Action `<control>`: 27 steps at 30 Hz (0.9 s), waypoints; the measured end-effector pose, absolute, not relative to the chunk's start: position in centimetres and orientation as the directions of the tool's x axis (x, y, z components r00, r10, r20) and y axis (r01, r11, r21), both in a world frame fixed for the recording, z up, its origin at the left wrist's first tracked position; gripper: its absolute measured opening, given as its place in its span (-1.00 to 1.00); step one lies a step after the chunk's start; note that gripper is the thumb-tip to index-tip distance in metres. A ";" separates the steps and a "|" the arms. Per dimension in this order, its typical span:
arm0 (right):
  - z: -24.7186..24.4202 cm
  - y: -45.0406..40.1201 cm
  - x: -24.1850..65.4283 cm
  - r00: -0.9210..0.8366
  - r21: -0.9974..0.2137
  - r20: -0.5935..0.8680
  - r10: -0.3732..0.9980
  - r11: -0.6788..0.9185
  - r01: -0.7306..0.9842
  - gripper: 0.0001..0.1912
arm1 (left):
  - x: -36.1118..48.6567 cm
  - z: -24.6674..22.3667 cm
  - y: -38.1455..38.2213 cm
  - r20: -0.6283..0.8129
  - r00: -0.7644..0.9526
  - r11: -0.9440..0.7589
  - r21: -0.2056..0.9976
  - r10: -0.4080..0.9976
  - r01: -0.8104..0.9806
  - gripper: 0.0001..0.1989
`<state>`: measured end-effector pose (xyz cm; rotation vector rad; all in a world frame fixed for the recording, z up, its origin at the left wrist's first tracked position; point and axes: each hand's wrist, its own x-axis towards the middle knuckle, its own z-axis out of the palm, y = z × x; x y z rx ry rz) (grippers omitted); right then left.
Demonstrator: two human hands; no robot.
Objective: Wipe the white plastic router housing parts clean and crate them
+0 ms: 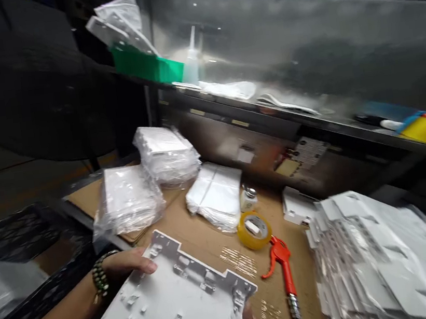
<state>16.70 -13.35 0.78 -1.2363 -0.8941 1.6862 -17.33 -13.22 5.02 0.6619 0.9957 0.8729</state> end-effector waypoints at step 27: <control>-0.1 -12.2 25.0 0.372 -0.694 -0.517 0.771 -0.123 -0.710 -0.02 | -13.8 5.1 11.3 0.046 0.018 -0.049 0.963 0.999 0.265 -0.43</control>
